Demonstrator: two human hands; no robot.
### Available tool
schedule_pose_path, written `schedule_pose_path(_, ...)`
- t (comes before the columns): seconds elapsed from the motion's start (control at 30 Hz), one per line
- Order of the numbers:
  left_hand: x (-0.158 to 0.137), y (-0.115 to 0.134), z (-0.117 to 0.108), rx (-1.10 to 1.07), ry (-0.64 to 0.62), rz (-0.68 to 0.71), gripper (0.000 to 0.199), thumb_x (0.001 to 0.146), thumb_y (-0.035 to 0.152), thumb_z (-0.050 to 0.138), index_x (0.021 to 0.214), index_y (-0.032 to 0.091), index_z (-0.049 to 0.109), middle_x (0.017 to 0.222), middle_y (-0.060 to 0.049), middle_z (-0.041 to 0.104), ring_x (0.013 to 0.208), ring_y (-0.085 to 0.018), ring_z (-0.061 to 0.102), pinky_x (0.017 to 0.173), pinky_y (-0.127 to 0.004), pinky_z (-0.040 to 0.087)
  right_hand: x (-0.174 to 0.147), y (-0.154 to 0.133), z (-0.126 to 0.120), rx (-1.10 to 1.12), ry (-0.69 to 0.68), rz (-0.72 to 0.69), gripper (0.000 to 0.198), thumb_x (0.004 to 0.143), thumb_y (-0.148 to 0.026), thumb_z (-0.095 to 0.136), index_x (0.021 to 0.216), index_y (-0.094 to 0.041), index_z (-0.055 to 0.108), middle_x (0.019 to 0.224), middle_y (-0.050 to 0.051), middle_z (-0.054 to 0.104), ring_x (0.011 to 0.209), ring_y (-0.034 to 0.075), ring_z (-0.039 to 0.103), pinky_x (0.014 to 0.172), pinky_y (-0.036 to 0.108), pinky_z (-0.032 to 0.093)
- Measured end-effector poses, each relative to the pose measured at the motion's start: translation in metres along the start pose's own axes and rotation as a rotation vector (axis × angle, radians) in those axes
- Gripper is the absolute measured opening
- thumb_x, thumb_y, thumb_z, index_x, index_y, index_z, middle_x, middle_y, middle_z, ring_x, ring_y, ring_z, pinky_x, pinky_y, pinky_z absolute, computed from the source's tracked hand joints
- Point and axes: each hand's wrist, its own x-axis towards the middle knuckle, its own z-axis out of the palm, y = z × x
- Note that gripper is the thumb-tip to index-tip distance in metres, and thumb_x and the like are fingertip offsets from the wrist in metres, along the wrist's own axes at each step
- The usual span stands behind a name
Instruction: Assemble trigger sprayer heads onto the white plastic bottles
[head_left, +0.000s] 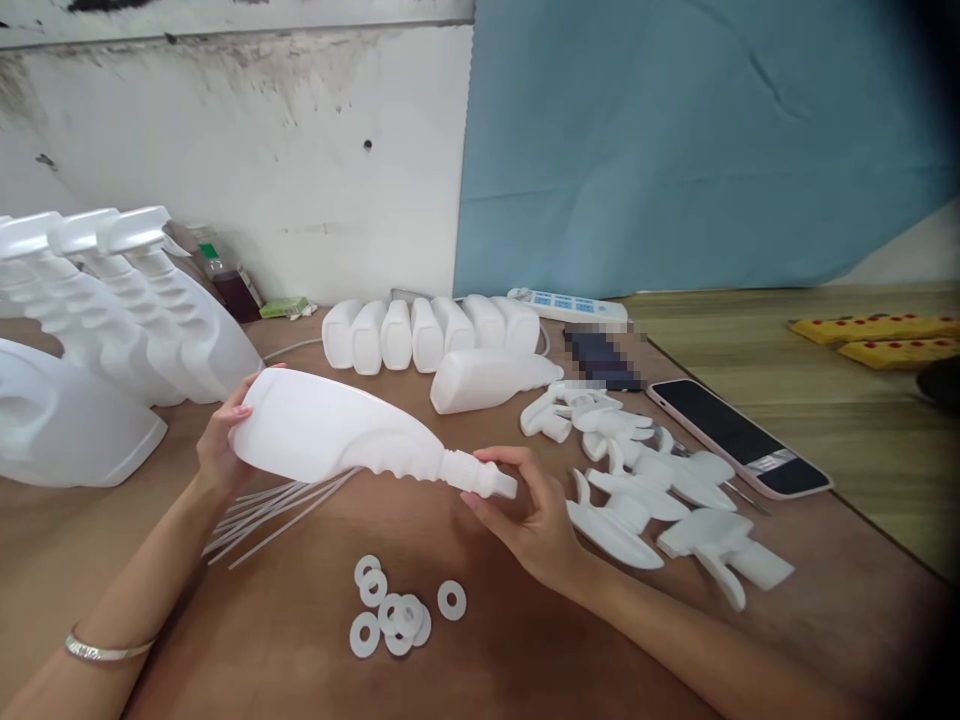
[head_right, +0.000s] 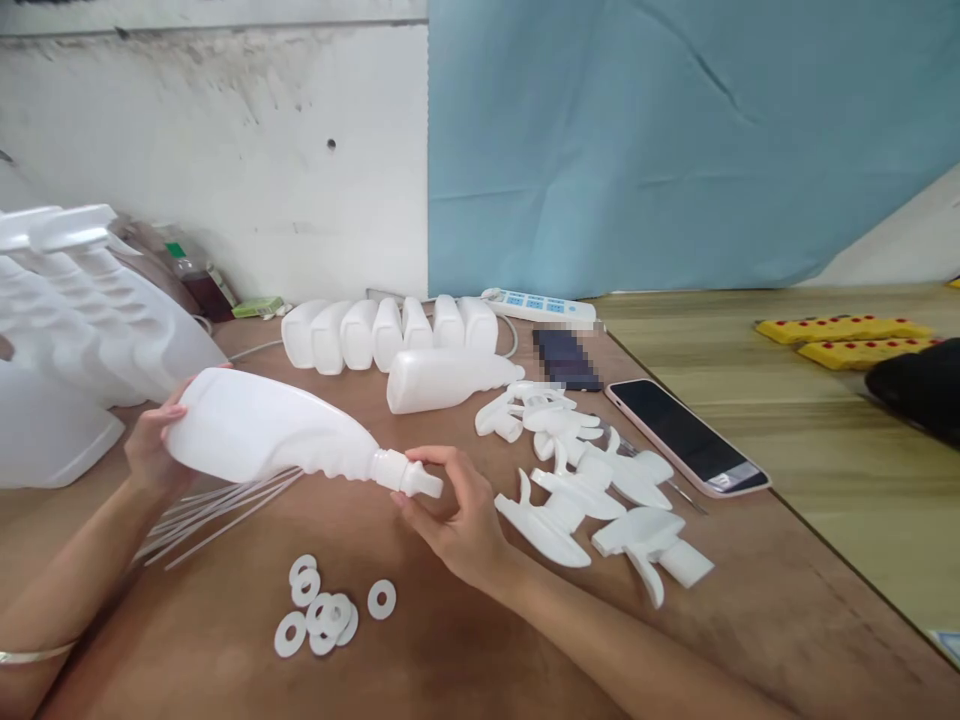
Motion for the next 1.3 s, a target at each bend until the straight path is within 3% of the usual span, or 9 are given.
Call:
schedule_pose_path(0.33, 0.0, -0.005, 0.0, 0.019, -0.044, -0.063, 0.052, 0.054, 0.033, 0.055, 0.103, 0.016, 0.062, 0.098, -0.007, 0.064, 0.094, -0.032, 0.057, 0.071, -0.035, 0.05, 0.0, -0.001, 0.0, -0.043, -0.025, -0.017, 0.028, 0.074, -0.016, 0.059, 0.099, -0.023, 0.048, 0.094, 0.004, 0.062, 0.084, 0.019, 0.06, 0.073, 0.034, 0.049)
schedule_pose_path(0.6, -0.001, -0.007, 0.001, 0.004, -0.038, -0.071, 0.047, 0.053, 0.033, 0.055, 0.097, 0.017, 0.064, 0.093, -0.007, 0.065, 0.092, -0.032, 0.058, 0.07, -0.036, 0.05, 0.002, -0.003, -0.002, -0.123, -0.01, -0.184, 0.028, 0.074, -0.011, 0.055, 0.097, -0.024, 0.048, 0.095, 0.005, 0.063, 0.088, 0.021, 0.059, 0.076, 0.039, 0.046)
schedule_pose_path(0.7, -0.001, -0.007, 0.001, -0.001, -0.028, -0.035, 0.048, 0.053, 0.032, 0.054, 0.097, 0.016, 0.064, 0.092, -0.007, 0.065, 0.093, -0.032, 0.058, 0.07, -0.036, 0.05, 0.003, -0.006, -0.003, -0.171, -0.022, -0.111, 0.022, 0.077, -0.022, 0.057, 0.097, -0.023, 0.049, 0.089, 0.005, 0.063, 0.079, 0.02, 0.059, 0.072, 0.036, 0.046)
schedule_pose_path(0.83, -0.003, -0.006, 0.003, 0.02, -0.02, -0.01, 0.049, 0.052, 0.033, 0.055, 0.097, 0.017, 0.064, 0.095, -0.007, 0.064, 0.095, -0.033, 0.057, 0.07, -0.036, 0.05, 0.003, -0.006, -0.003, -0.159, -0.023, -0.031, 0.015, 0.076, -0.034, 0.058, 0.083, -0.022, 0.053, 0.073, 0.002, 0.06, 0.065, 0.017, 0.055, 0.063, 0.031, 0.044)
schedule_pose_path(0.97, -0.006, -0.005, 0.005, 0.028, -0.008, 0.005, 0.052, 0.052, 0.034, 0.054, 0.1, 0.017, 0.064, 0.101, -0.007, 0.063, 0.097, -0.032, 0.055, 0.068, -0.034, 0.051, 0.003, -0.006, -0.003, -0.084, -0.052, 0.141, 0.018, 0.073, -0.037, 0.058, 0.073, -0.02, 0.052, 0.061, -0.002, 0.052, 0.054, 0.013, 0.046, 0.051, 0.025, 0.038)
schedule_pose_path(1.13, -0.006, -0.009, 0.006, 0.035, -0.019, 0.02, 0.052, 0.055, 0.036, 0.059, 0.104, 0.019, 0.061, 0.101, -0.006, 0.062, 0.093, -0.029, 0.057, 0.066, -0.031, 0.051, 0.005, -0.007, -0.001, 0.163, -0.06, 0.419, 0.028, 0.078, -0.042, 0.054, 0.065, -0.018, 0.048, 0.054, -0.005, 0.039, 0.05, 0.009, 0.035, 0.045, 0.021, 0.031)
schedule_pose_path(1.3, -0.002, -0.012, -0.001, 0.12, 0.02, 0.119, 0.043, 0.054, 0.035, 0.072, 0.092, 0.02, 0.062, 0.085, -0.004, 0.063, 0.076, -0.022, 0.06, 0.053, -0.023, 0.046, 0.008, -0.002, -0.001, 0.258, -0.012, 0.543, 0.036, 0.077, -0.048, 0.054, 0.061, -0.016, 0.049, 0.053, -0.004, 0.043, 0.05, 0.009, 0.038, 0.046, 0.022, 0.032)
